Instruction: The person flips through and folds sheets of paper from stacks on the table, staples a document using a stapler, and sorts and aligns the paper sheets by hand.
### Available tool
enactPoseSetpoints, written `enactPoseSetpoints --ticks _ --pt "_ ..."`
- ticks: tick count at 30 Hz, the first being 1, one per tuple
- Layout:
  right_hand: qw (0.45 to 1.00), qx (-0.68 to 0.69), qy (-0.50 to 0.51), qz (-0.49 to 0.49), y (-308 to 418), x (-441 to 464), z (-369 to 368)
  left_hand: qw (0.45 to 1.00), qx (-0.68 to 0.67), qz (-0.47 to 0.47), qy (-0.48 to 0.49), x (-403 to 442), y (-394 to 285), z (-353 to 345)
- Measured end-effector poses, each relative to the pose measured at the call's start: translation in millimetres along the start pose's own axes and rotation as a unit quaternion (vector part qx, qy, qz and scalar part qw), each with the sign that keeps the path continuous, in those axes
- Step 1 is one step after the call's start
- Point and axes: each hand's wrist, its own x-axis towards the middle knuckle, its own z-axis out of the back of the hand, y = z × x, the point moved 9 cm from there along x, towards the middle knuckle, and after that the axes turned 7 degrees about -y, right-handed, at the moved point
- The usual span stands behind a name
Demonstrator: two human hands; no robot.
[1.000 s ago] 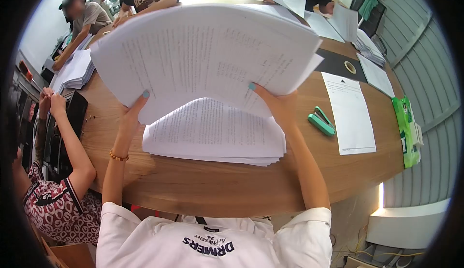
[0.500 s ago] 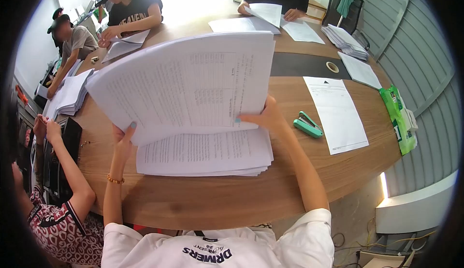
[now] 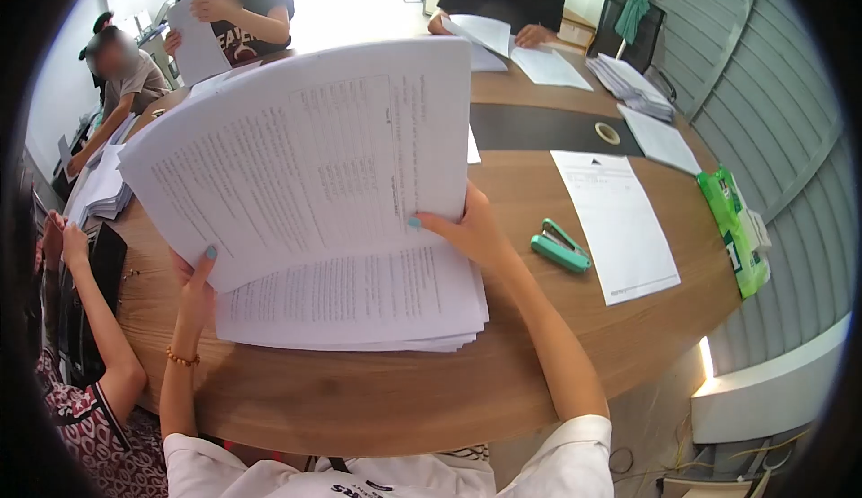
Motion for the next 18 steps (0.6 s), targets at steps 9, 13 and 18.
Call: enactPoseSetpoints --ticks 9,13,18 --pt "1.000 0.000 0.021 0.015 9.9 -1.9 1.3 0.988 0.087 -0.114 -0.051 -2.2 -7.8 9.3" --pt "0.996 0.080 -0.021 0.014 21.2 9.4 4.5 0.984 0.132 -0.117 -0.012 1.5 -4.0 17.2" --pt "0.997 0.074 0.010 0.037 15.4 6.4 6.2 1.000 0.018 0.016 0.012 22.0 -1.5 14.8"
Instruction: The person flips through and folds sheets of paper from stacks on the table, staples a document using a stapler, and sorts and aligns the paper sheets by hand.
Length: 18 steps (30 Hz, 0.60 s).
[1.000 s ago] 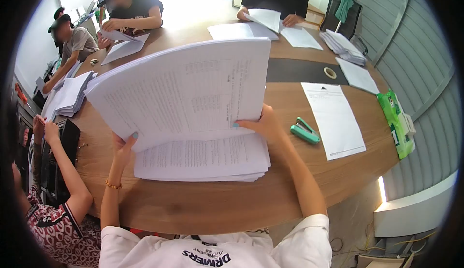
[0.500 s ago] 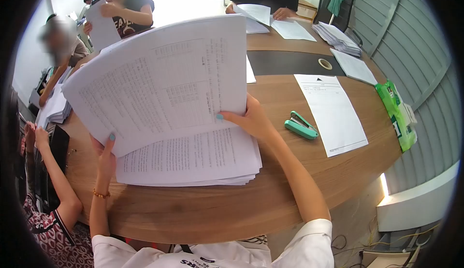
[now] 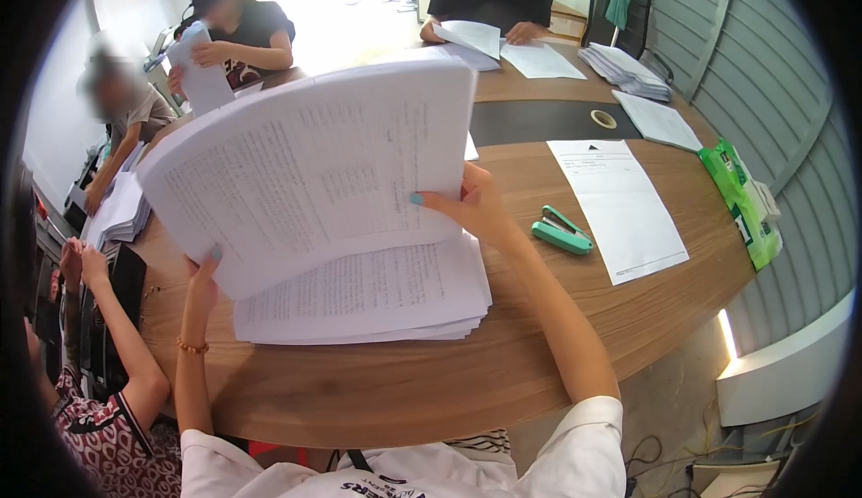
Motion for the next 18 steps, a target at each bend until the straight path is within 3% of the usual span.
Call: enactPoseSetpoints --ticks 1,5,7,10,13,18 --pt "1.000 0.019 0.019 0.008 3.4 0.7 -1.5 0.998 -0.032 0.043 -0.038 0.4 2.2 -2.3" --pt "0.995 -0.079 0.043 0.043 30.0 3.7 -6.5 0.996 -0.074 0.041 -0.009 -6.6 -6.9 -16.7" --pt "0.996 -0.064 -0.015 -0.068 19.6 9.7 -4.3 0.996 -0.087 0.025 0.014 -8.8 -8.1 -17.2" --pt "0.999 0.001 -0.046 -0.014 14.3 19.4 -7.4 0.995 -0.084 -0.026 0.040 -12.7 -19.8 -32.5" --pt "0.998 -0.007 -0.064 -0.008 27.2 21.1 -9.1 0.996 -0.073 -0.033 -0.023 -12.9 -31.7 -39.2" --pt "0.999 -0.001 -0.036 -0.019 17.3 3.8 -4.9 0.998 -0.007 -0.056 -0.019 -20.0 -20.9 -14.7"
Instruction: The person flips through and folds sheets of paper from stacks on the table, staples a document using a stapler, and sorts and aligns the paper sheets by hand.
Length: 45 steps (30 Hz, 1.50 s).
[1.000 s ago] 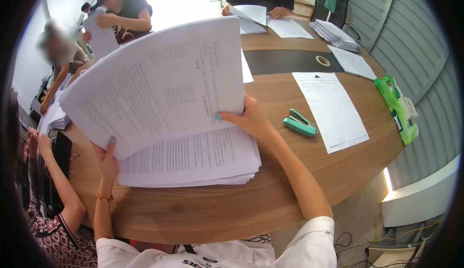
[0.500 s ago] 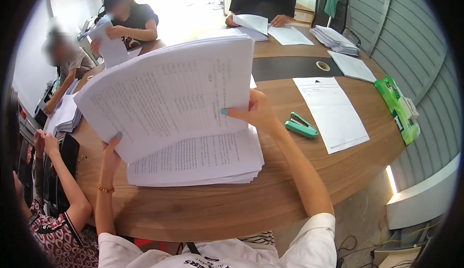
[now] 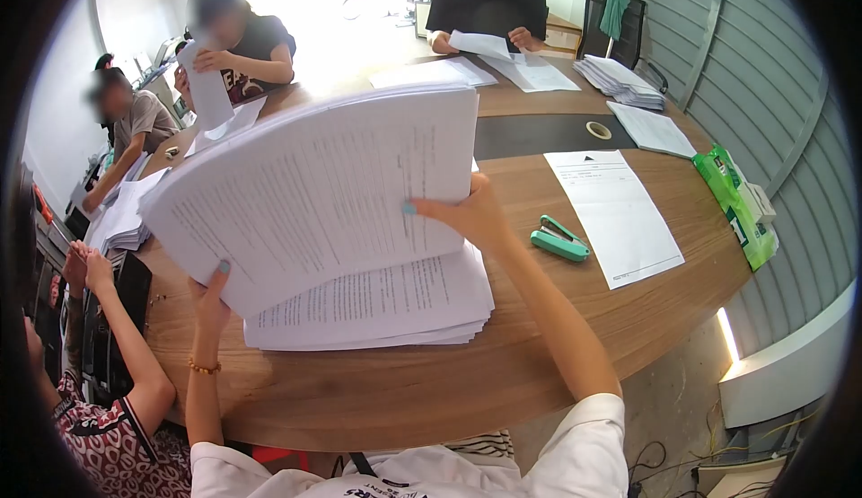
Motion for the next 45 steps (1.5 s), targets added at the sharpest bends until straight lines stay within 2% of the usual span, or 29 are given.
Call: enactPoseSetpoints --ticks 2,4,8,11,13,14,16,23,26,28,29,31,34,38,40,41,43,45 --pt "0.999 -0.039 0.020 -0.022 -14.7 -10.4 -2.4 1.000 0.013 -0.009 0.001 -4.8 3.2 4.5" --pt "0.999 0.007 0.027 0.017 -12.6 -14.6 -3.2 1.000 0.000 0.018 -0.005 -6.3 10.7 3.8" --pt "0.999 -0.006 -0.002 0.051 3.2 -16.5 -2.3 0.999 -0.014 0.037 0.017 -5.4 11.0 1.4" --pt "0.993 -0.067 0.003 0.096 7.7 -9.6 -0.8 1.000 0.004 -0.009 0.028 -1.7 2.3 0.2" --pt "0.988 -0.085 0.039 0.122 12.5 -6.8 -4.6 0.994 0.051 -0.085 0.052 -1.3 -7.4 -0.8" --pt "0.988 -0.086 0.039 0.124 16.7 -6.1 -7.1 0.994 0.050 -0.086 0.052 -0.7 -9.6 -2.9" --pt "0.997 -0.034 -0.034 0.054 14.8 -1.8 0.2 0.995 0.045 -0.088 0.028 0.2 -16.1 -3.5" --pt "0.996 -0.012 -0.032 0.080 8.2 -0.7 2.1 0.997 0.016 -0.075 0.004 0.3 -4.8 15.5" --pt "0.996 -0.001 -0.014 0.093 9.2 0.4 2.6 0.996 -0.011 -0.080 0.045 3.0 -1.0 19.5" --pt "0.994 0.027 -0.027 0.098 17.6 2.1 5.6 0.995 -0.053 -0.086 -0.025 4.7 -6.5 33.5" --pt "0.995 0.027 -0.027 0.098 19.7 2.6 4.9 0.995 -0.052 -0.086 -0.026 5.6 -12.9 30.2" --pt "0.994 0.021 -0.043 0.094 21.3 2.7 4.8 0.986 -0.020 -0.165 -0.011 4.7 -41.6 15.5" --pt "0.994 0.024 -0.057 0.085 18.7 1.0 3.3 0.977 0.061 -0.198 -0.041 1.4 -41.6 13.2" --pt "0.994 -0.022 -0.066 0.078 22.0 2.9 1.6 0.970 0.096 -0.213 -0.074 -3.8 -47.3 9.7" --pt "0.990 -0.047 -0.046 0.121 32.1 3.6 -0.4 0.966 0.084 -0.233 -0.078 -6.2 -49.8 10.5" --pt "0.991 -0.045 -0.039 0.122 35.0 3.8 -3.7 0.965 0.086 -0.233 -0.084 -5.7 -51.8 7.9" --pt "0.978 -0.105 -0.132 0.124 42.7 1.1 -0.4 0.967 0.100 -0.209 -0.110 -5.2 -56.0 1.3" --pt "0.972 -0.108 -0.136 0.160 58.5 -3.6 -14.5 0.971 0.110 -0.164 -0.134 -10.8 -65.6 -16.8"
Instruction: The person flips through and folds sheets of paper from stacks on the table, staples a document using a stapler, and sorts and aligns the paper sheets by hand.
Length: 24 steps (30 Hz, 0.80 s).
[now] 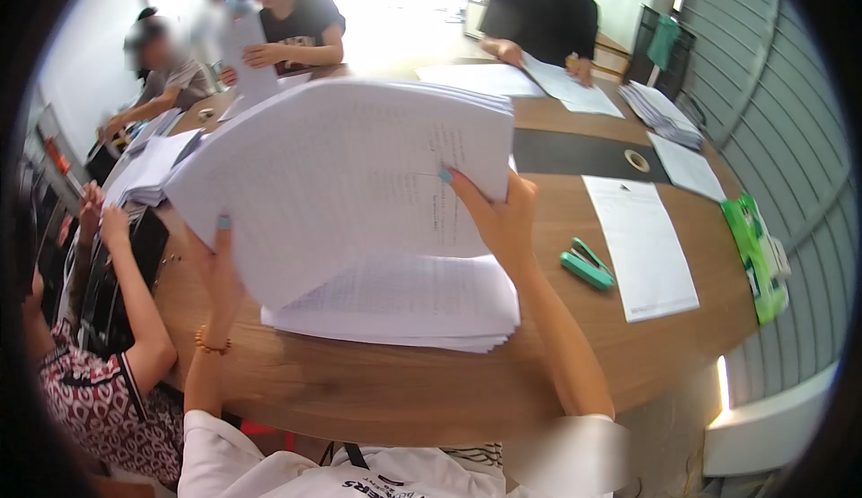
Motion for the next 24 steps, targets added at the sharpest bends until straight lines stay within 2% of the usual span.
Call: enactPoseSetpoints --ticks 2,4,5,7,11,13,14,16,17,19,20,22,23,24 --pt "0.999 0.003 -0.005 0.031 17.8 -2.1 -7.9 0.996 0.062 -0.070 -0.006 -18.2 -17.1 -18.3" --pt "0.998 -0.043 -0.043 0.001 17.8 -6.7 -6.8 0.993 0.029 -0.104 0.044 -20.7 -34.6 -34.2" --pt "0.999 -0.032 -0.034 0.000 11.8 -10.5 -8.3 0.993 0.040 -0.106 0.035 -18.0 -33.2 -29.0" --pt "0.996 -0.008 -0.083 0.009 -1.8 -17.5 6.0 0.995 -0.047 -0.041 0.072 -16.1 -14.5 -28.4" --pt "0.996 0.020 -0.090 -0.004 -9.9 -28.2 12.4 0.995 -0.033 -0.033 0.092 -19.1 4.3 -22.3" --pt "0.997 -0.026 -0.024 -0.075 -22.2 -32.4 7.9 0.978 -0.101 0.055 0.172 -21.7 18.6 -33.3" --pt "0.997 -0.021 -0.019 -0.072 -25.9 -31.8 5.7 0.980 -0.097 0.052 0.166 -17.8 19.1 -31.1" --pt "0.971 0.176 -0.077 -0.144 -48.1 -33.6 6.6 0.912 -0.308 0.231 0.140 -15.2 38.3 -33.9" --pt "0.971 0.179 -0.074 -0.143 -49.4 -31.1 6.1 0.913 -0.308 0.229 0.138 -13.2 34.3 -35.4" --pt "0.973 0.163 -0.002 -0.164 -52.2 -27.8 -4.4 0.924 -0.186 0.320 0.090 -17.5 47.6 -34.4" --pt "0.973 0.162 -0.003 -0.163 -50.5 -26.3 -2.2 0.924 -0.188 0.320 0.092 -14.5 49.1 -33.8" --pt "0.993 0.060 0.029 -0.100 -37.7 -21.4 0.7 0.962 -0.101 0.169 0.187 -0.9 33.0 -35.6" --pt "0.993 0.058 0.024 -0.095 -30.5 -19.1 4.7 0.962 -0.104 0.165 0.191 0.0 30.5 -34.5" --pt "0.994 0.063 0.017 -0.085 -18.7 -18.0 8.8 0.972 -0.100 0.147 0.155 1.7 25.9 -26.6"
